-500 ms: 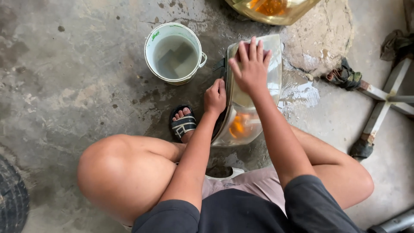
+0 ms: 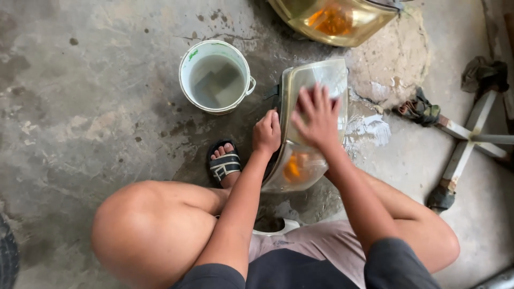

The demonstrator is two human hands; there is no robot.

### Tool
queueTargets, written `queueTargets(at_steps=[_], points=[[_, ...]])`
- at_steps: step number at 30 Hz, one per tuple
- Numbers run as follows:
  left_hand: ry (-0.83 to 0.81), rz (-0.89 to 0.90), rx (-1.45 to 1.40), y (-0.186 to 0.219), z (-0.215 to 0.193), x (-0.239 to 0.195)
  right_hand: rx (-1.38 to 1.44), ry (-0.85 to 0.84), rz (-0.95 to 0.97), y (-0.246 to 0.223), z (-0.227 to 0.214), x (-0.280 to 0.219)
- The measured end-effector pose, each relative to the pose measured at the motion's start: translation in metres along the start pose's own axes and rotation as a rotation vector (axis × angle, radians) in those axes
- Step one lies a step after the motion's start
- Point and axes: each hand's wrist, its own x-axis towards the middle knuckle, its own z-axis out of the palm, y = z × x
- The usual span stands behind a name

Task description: Hand-sanding a car headlight lens using a sanding block and water to restore its surface.

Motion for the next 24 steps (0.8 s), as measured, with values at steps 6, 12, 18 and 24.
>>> queueTargets(at_steps=[6, 12, 18, 24], points=[[0.061, 0.03, 0.048, 0.0, 0.003, 0.001, 0.19, -0.255, 0.339, 0.012, -0.009, 0.106], [-0.036, -0.036, 0.008, -0.012, 0.006, 0.0, 0.004, -0.019, 0.045, -0.03, -0.017, -0.025], [-0.058, -0.019, 0.04, -0.008, 0.004, -0.003, 0.035, -0.169, -0.033, -0.029, -0.019, -0.112], [-0.088, -0.056, 0.06, -0.007, 0.003, 0.001, 0.096, -0.089, 0.064, 0.034, 0.004, 0.004]])
